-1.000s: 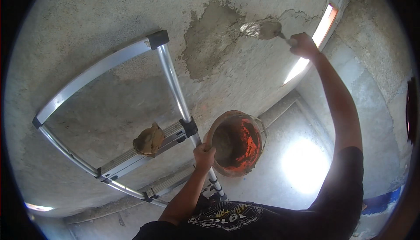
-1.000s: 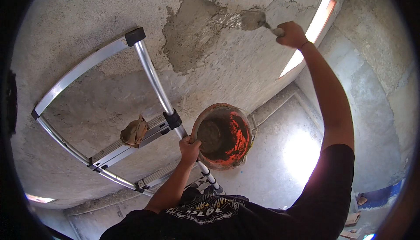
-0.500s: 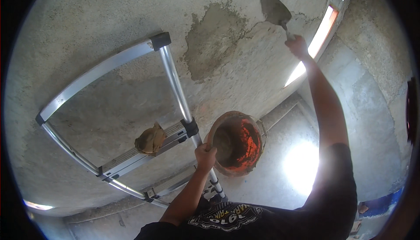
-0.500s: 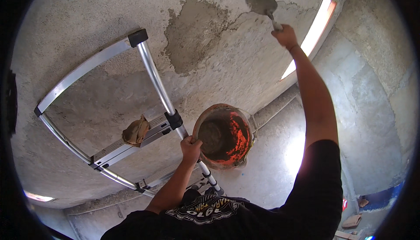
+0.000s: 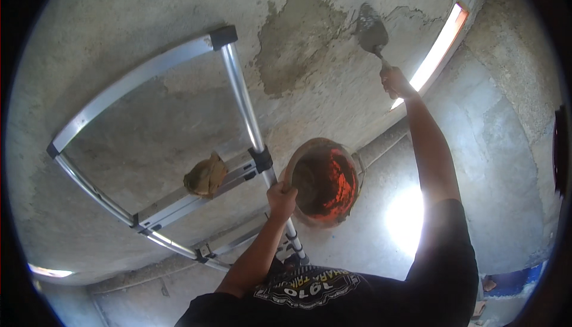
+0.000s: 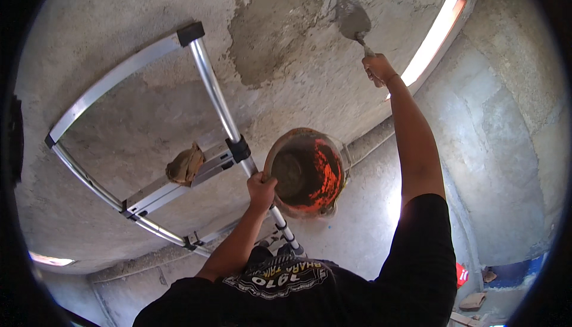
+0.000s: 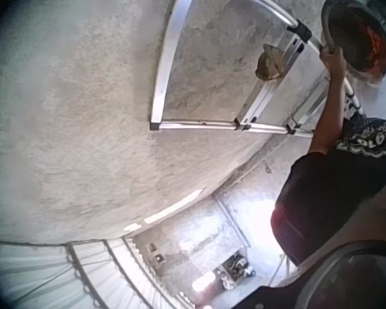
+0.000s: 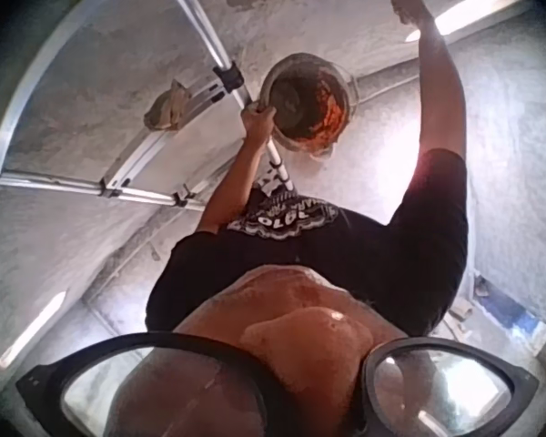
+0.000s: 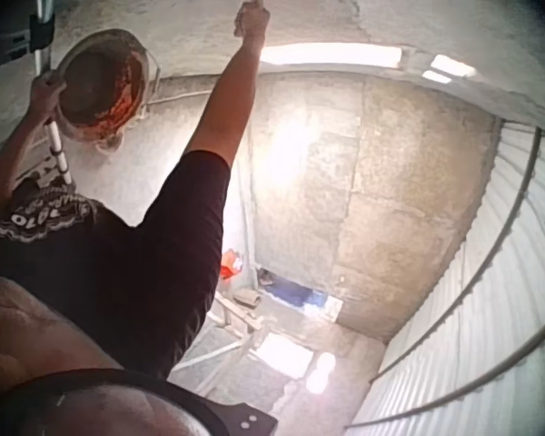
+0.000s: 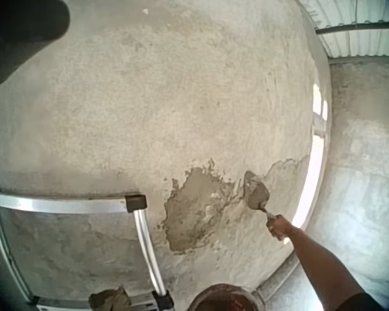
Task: The person applies mortar to a wall using a trowel while holding a bucket, then climbs down a ladder and picks up a water bottle.
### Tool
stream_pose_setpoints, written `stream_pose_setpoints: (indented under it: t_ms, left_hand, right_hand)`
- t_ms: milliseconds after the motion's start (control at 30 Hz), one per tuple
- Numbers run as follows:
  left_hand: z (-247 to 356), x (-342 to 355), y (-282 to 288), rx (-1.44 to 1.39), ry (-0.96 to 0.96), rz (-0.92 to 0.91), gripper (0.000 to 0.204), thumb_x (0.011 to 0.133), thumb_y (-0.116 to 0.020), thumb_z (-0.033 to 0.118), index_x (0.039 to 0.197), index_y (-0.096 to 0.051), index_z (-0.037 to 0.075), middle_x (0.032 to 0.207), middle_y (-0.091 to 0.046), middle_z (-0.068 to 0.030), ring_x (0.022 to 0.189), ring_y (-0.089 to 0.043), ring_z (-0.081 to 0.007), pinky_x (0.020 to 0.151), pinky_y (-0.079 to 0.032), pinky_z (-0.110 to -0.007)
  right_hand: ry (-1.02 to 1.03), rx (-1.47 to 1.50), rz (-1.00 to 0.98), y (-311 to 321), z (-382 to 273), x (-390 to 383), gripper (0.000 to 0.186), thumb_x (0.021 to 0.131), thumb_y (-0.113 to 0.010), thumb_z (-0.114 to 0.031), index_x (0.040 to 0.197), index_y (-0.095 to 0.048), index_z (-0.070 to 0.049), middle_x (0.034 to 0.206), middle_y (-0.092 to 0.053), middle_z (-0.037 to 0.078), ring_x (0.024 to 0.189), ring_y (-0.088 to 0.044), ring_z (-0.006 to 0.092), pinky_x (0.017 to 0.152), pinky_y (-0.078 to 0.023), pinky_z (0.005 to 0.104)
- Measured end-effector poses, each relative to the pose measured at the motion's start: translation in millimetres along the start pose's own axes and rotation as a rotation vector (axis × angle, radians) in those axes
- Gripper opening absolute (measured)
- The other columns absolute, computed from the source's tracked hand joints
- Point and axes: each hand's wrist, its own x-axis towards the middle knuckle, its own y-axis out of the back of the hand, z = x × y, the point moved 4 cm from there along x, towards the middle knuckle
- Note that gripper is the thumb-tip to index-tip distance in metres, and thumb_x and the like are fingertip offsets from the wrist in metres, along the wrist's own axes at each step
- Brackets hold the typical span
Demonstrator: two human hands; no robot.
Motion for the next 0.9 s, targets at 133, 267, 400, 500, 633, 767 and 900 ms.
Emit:
stream_pose_setpoints:
  t_ms: [133, 267, 400, 500, 633, 767, 900]
  left_hand:
    - [-14.1, 12.2, -13.7, 0.005, -0.053, -0.008, 0.017, 0.068, -0.064, 0.01, 0.062, -0.056, -0.004, 0.053, -0.05, -0.0075, 0.053, -0.051, -0.0145, 0.05, -0.04, -0.034]
    - [-6.6, 5.7, 4.5, 0.024, -0.084, 0.004, 0.016, 0.073, -0.064, 0.009, 0.064, -0.057, -0.003, 0.059, -0.049, 0.0028, 0.056, -0.046, -0.0073, 0.049, -0.037, -0.029]
    - [-13.1, 12.1, -0.1, 0.029, -0.101, -0.011, 0.015, 0.073, -0.063, 0.004, 0.061, -0.055, -0.001, 0.059, -0.049, 0.0037, 0.055, -0.045, -0.0063, 0.049, -0.036, -0.028]
    - [5.0, 4.7, -8.5, -0.059, 0.044, -0.075, 0.011, 0.074, -0.062, 0.003, 0.065, -0.058, -0.001, 0.061, -0.053, 0.0021, 0.055, -0.049, -0.0073, 0.05, -0.039, -0.028]
    - [-10.2, 10.5, -6.9, -0.076, 0.01, -0.079, 0.007, 0.075, -0.062, 0.002, 0.071, -0.062, -0.003, 0.065, -0.057, 0.0003, 0.055, -0.053, -0.0092, 0.051, -0.043, -0.029]
    - [-5.4, 9.0, -1.9, -0.148, 0.086, -0.083, 0.015, 0.072, -0.062, 0.005, 0.06, -0.054, 0.0, 0.058, -0.051, -0.0013, 0.055, -0.049, -0.0102, 0.051, -0.038, -0.029]
    - [-16.7, 13.0, 4.8, -0.117, 0.009, -0.147, 0.014, 0.072, -0.064, 0.005, 0.062, -0.054, 0.002, 0.058, -0.051, -0.0002, 0.053, -0.049, -0.0096, 0.049, -0.037, -0.028]
  right_hand:
    - [-0.076, 0.056, 0.098, -17.6, 21.8, -79.3, 0.019, 0.079, -0.062, -0.018, 0.073, -0.054, -0.002, 0.061, -0.051, 0.004, 0.051, -0.049, 0.0154, 0.048, -0.042, 0.0324]
    - [-0.158, -0.094, -0.018, -67.5, 29.2, -188.6, 0.018, 0.08, -0.065, -0.016, 0.076, -0.056, -0.001, 0.061, -0.053, 0.003, 0.052, -0.051, 0.013, 0.047, -0.042, 0.0303]
    - [-0.347, -0.259, -0.04, -88.2, 64.6, -288.5, 0.021, 0.079, -0.07, -0.016, 0.089, -0.064, 0.001, 0.065, -0.06, 0.007, 0.057, -0.057, 0.0149, 0.053, -0.046, 0.0325]
    - [-0.23, -0.491, -0.087, -96.4, 123.7, -332.4, 0.032, 0.072, -0.072, -0.02, 0.093, -0.064, 0.002, 0.072, -0.063, 0.017, 0.068, -0.062, 0.0279, 0.066, -0.05, 0.0389]
    - [-0.17, -0.579, -0.205, -121.9, 153.8, -339.4, 0.035, 0.069, -0.074, -0.026, 0.092, -0.069, 0.0, 0.088, -0.067, 0.021, 0.084, -0.066, 0.0362, 0.076, -0.051, 0.0417]
    - [-0.297, -0.544, -0.15, -126.8, 124.2, -322.3, 0.036, 0.067, -0.08, -0.029, 0.093, -0.074, -0.004, 0.093, -0.069, 0.019, 0.089, -0.066, 0.0357, 0.081, -0.052, 0.0415]
    - [-0.206, -0.616, -0.105, -110.9, 135.7, -298.8, 0.044, 0.065, -0.085, -0.032, 0.096, -0.074, -0.003, 0.098, -0.069, 0.02, 0.096, -0.067, 0.0323, 0.085, -0.052, 0.0398]
